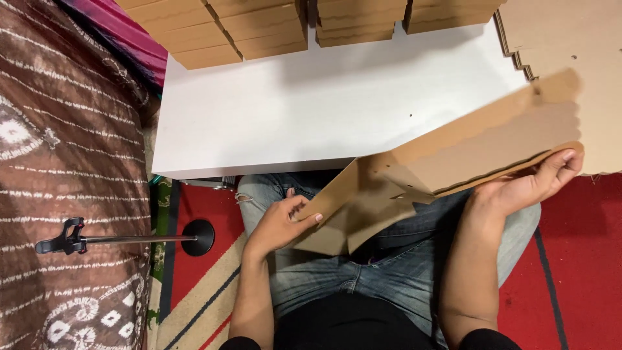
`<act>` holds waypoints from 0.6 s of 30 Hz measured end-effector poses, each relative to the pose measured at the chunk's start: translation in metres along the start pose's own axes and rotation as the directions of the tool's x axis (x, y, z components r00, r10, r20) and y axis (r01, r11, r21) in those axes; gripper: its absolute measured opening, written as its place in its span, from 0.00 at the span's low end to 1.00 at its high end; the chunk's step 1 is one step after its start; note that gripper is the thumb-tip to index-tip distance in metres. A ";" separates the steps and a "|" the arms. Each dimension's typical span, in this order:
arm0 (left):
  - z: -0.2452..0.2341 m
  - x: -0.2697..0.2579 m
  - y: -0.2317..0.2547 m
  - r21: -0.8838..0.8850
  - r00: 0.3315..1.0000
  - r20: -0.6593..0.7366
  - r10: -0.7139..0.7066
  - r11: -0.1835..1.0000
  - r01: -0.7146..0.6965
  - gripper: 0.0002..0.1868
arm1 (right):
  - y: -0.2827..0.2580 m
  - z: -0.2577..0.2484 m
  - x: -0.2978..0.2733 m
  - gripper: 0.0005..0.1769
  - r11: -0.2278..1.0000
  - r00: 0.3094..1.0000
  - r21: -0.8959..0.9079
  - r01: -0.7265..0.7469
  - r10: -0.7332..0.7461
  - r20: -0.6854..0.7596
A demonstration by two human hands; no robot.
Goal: Assembling a cardboard box by folding along pre-scored lines and tucking in flaps.
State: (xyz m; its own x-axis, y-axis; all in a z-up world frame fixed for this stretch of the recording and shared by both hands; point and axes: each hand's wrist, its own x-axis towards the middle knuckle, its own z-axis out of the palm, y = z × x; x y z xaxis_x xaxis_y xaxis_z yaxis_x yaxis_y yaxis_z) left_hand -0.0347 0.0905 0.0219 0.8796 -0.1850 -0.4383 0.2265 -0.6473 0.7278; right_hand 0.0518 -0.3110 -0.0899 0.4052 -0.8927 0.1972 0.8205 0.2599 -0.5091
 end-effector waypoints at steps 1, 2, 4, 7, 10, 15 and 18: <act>0.000 0.002 -0.004 0.000 1.000 0.001 0.002 1.000 -0.002 0.12 | -0.001 -0.002 0.003 0.11 1.000 1.000 0.000 0.002 -0.002 0.000; 0.000 0.003 -0.007 0.039 0.999 -0.034 0.000 0.999 0.001 0.12 | -0.001 -0.005 0.006 0.12 1.000 1.000 0.017 0.020 -0.021 0.023; 0.002 0.007 -0.018 0.077 0.998 -0.068 -0.002 0.997 0.007 0.14 | 0.000 -0.009 0.010 0.12 0.999 0.998 0.035 0.037 -0.038 0.045; 0.005 0.013 -0.037 0.055 0.982 -0.122 0.144 0.989 -0.138 0.08 | 0.005 -0.014 0.012 0.11 0.997 0.997 0.056 0.055 -0.058 0.054; 0.004 0.015 -0.040 0.110 0.942 -0.250 0.224 0.973 -0.202 0.11 | 0.006 -0.015 0.011 0.13 0.997 0.999 0.077 0.019 -0.021 0.025; -0.002 0.009 -0.027 -0.022 0.920 -0.385 0.074 0.996 -0.089 0.33 | 0.006 -0.008 0.003 0.13 0.993 0.995 0.081 -0.087 0.091 -0.041; 0.000 0.019 -0.045 -0.073 0.925 -0.337 0.175 0.975 -0.211 0.22 | 0.003 0.013 -0.011 0.10 0.995 0.993 0.004 -0.103 0.103 -0.057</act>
State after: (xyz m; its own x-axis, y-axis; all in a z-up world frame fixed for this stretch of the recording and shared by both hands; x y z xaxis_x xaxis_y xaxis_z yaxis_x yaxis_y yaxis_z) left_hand -0.0279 0.1162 -0.0189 0.9944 -0.0353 -0.1000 0.0654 -0.5382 0.8403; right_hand 0.0550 -0.2957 -0.0822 0.4640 -0.8806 0.0960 0.7762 0.3520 -0.5230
